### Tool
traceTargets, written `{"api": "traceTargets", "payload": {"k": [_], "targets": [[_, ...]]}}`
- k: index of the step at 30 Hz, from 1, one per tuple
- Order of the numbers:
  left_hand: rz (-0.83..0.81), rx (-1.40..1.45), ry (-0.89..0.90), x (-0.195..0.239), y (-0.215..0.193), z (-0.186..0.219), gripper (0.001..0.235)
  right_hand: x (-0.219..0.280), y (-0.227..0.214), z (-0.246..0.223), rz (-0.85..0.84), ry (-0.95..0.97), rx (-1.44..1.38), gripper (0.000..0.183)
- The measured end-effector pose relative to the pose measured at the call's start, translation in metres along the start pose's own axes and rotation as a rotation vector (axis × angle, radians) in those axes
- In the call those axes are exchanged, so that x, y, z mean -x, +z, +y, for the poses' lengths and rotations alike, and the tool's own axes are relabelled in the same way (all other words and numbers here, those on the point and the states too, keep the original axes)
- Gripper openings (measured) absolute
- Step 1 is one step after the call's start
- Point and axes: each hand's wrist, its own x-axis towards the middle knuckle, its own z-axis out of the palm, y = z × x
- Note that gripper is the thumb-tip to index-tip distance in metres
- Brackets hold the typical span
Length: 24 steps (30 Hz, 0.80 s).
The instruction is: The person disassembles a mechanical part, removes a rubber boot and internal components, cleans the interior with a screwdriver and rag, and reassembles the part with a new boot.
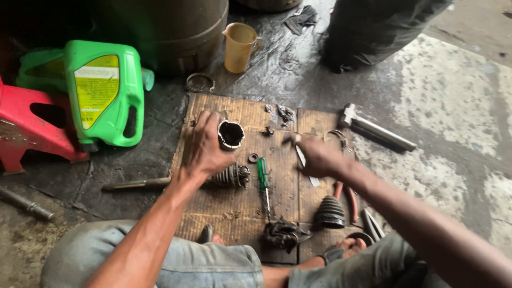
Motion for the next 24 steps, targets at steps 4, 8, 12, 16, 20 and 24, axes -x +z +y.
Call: {"api": "traceTargets", "payload": {"k": [4, 8, 12, 16, 20, 24], "targets": [[0.070, 0.075, 0.098, 0.001, 0.001, 0.023, 0.061, 0.059, 0.050, -0.022, -0.253, -0.090, -0.091, 0.079], [-0.031, 0.380, -0.140, 0.008, 0.002, 0.045, 0.052, 0.059, 0.081, -0.018, -0.309, -0.144, -0.020, 0.054], [0.170, 0.269, -0.124, 0.006, 0.014, 0.068, 0.082, 0.030, 0.069, 0.032, -0.170, -0.199, -0.451, 0.060], [-0.070, 0.664, -0.597, -0.008, 0.034, 0.092, 0.093, 0.028, 0.030, 0.086, 0.067, -0.160, -1.165, 0.060], [-0.138, 0.625, -0.681, -0.025, 0.076, 0.107, 0.076, 0.042, -0.007, 0.116, 0.333, -0.067, -1.555, 0.050], [-0.193, 0.626, -0.770, -0.037, 0.138, 0.108, 0.068, 0.050, -0.021, 0.117, 0.487, 0.126, -1.538, 0.051]]}}
